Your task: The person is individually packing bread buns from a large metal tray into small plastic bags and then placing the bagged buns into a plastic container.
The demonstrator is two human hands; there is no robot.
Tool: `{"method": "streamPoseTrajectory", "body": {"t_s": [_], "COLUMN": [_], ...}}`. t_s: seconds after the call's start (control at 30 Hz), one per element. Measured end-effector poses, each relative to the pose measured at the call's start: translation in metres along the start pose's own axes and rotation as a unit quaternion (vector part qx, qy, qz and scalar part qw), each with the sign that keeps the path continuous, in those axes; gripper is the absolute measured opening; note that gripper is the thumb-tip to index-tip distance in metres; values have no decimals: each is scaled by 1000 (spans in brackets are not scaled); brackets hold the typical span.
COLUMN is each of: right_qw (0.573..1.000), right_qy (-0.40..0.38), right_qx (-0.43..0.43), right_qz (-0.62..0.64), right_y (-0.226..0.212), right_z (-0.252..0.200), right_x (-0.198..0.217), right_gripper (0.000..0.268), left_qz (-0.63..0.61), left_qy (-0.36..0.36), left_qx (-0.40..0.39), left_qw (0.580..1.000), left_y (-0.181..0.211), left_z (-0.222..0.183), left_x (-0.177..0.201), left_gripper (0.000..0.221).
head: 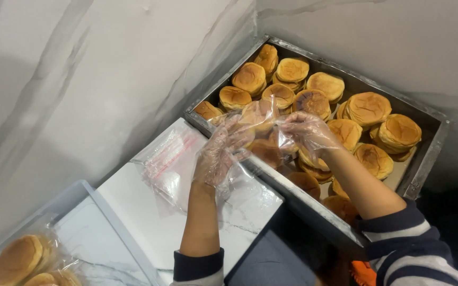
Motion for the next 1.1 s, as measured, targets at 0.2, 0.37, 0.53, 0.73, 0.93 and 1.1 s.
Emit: {"method": "streamPoseTrajectory", "body": {"t_s": [0.2, 0.37, 0.53, 0.73, 0.93, 1.1], "right_qw": [993, 999, 978, 995, 988, 964], "right_qy": [-54, -28, -18, -68, -64, -208], "right_qx": [-41, -20, 53, -68, -132, -150], "right_qz": [101, 27, -199, -17, 52, 75], "right_y": [-6, -16, -16, -6, -14, -8], "right_z": [-3, -17, -15, -8, -11, 1], "right_x": [-6, -21, -17, -6, -15, -1], "right_gripper": [12, 20, 21, 19, 16, 35], "left_qz": [24, 7, -21, -24, -23, -55], "left_qy": [-9, 30, 43, 13, 3, -25], "left_qx": [11, 21, 27, 26, 30, 48], "left_qw": [1000, 999, 998, 999, 999, 997], "left_y": [5, -5, -11, -9, -21, -14], "left_z": [-7, 0, 3, 1, 16, 17], "left_x": [-13, -8, -9, -12, 11, 13], "left_gripper": [56, 53, 54, 51, 47, 48]}}
Point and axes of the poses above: each hand's wrist, its own z-axis towards the middle knuckle, its own x-axis out of the back of the hand, y = z × x, the point moved 1 cm from there along z, towards the middle knuckle, and after that the axes turned 6 degrees about z, right-handed, at the moved point
